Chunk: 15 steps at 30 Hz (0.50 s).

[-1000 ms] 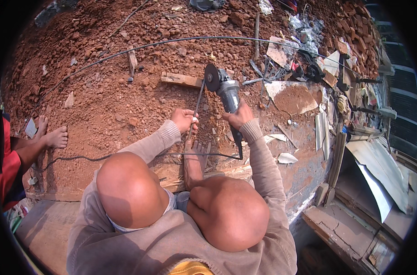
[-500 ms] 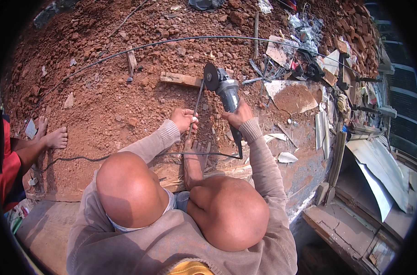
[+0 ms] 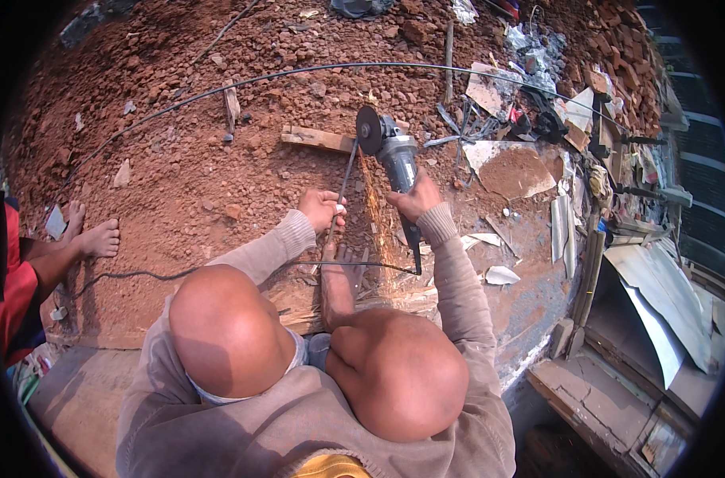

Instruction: The person uses an angle grinder to cut a metal wire while sitting on the ground.

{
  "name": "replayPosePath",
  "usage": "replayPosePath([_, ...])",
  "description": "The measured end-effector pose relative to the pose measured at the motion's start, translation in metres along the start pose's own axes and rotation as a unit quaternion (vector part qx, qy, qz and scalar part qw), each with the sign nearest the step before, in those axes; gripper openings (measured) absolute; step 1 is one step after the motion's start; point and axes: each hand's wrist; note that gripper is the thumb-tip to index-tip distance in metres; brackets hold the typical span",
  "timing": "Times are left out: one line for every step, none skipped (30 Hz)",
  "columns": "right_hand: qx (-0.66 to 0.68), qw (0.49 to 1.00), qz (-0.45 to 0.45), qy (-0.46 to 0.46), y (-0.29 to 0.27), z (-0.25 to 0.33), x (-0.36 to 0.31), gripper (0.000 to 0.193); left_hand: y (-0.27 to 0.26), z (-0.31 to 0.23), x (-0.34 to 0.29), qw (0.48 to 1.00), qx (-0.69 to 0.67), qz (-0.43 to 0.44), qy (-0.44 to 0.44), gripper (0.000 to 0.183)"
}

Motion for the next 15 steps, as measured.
replayPosePath([0.006,1.0,-0.001,0.001,0.001,-0.001,-0.001,0.079,-0.002,0.0,-0.001,1.0,-0.007,-0.002,-0.004,0.013])
replayPosePath([-0.009,1.0,0.007,0.021,0.001,-0.004,-0.005,0.079,-0.001,-0.001,-0.001,1.0,-0.013,-0.003,-0.015,0.012])
replayPosePath([-0.01,1.0,0.01,0.02,0.002,-0.006,-0.008,0.079,-0.002,-0.003,-0.001,1.0,-0.02,-0.003,-0.009,0.012])
replayPosePath([-0.024,0.999,0.027,0.032,0.003,-0.01,-0.013,0.079,-0.003,-0.005,-0.001,1.0,-0.016,-0.008,-0.001,0.013])
replayPosePath([-0.04,0.997,0.042,0.043,0.001,-0.014,-0.016,0.079,-0.002,-0.008,0.001,1.0,-0.013,-0.007,0.004,0.013])
replayPosePath([-0.045,0.999,-0.003,0.012,0.008,-0.017,-0.022,0.078,-0.005,-0.014,0.006,1.0,-0.015,-0.008,0.005,0.015])
replayPosePath([-0.045,0.999,-0.005,0.014,0.009,-0.02,-0.025,0.078,-0.009,-0.018,0.008,1.0,-0.007,-0.013,0.022,0.017])
replayPosePath([0.007,1.0,-0.017,0.007,0.011,-0.021,-0.027,0.076,-0.011,-0.021,0.009,1.0,-0.017,-0.005,0.015,0.018])
replayPosePath([0.054,0.998,-0.027,0.019,0.012,-0.022,-0.029,0.075,-0.014,-0.023,0.009,1.0,-0.025,0.006,0.01,0.018])
replayPosePath([0.103,0.994,-0.023,0.02,0.011,-0.023,-0.034,0.079,-0.017,-0.025,0.008,1.0,-0.025,0.0,0.007,0.018])
replayPosePath([0.114,0.993,-0.019,0.014,0.009,-0.022,-0.035,0.079,-0.02,-0.025,0.006,1.0,-0.026,0.011,0.013,0.019])
replayPosePath([0.178,0.983,-0.037,0.017,0.005,-0.021,-0.039,0.07,-0.021,-0.024,0.003,0.999,-0.021,0.027,0.005,0.02])
replayPosePath([0.242,0.968,-0.061,0.018,0.0,-0.02,-0.04,0.062,-0.022,-0.025,0.001,0.999,-0.016,0.031,0.012,0.02])
replayPosePath([0.152,0.979,-0.133,-0.032,-0.005,-0.018,-0.042,0.059,-0.023,-0.026,0.0,0.999,-0.022,0.045,0.019,0.021])
replayPosePath([0.155,0.978,-0.138,-0.024,-0.011,-0.016,-0.044,0.059,-0.023,-0.026,-0.002,0.997,-0.03,0.062,0.025,0.022])
Point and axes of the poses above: each hand's wrist, its own x-axis towards the middle knuckle, its own y-axis out of the palm, z = x × y, and after that the axes turned 1 degree about y, right-handed
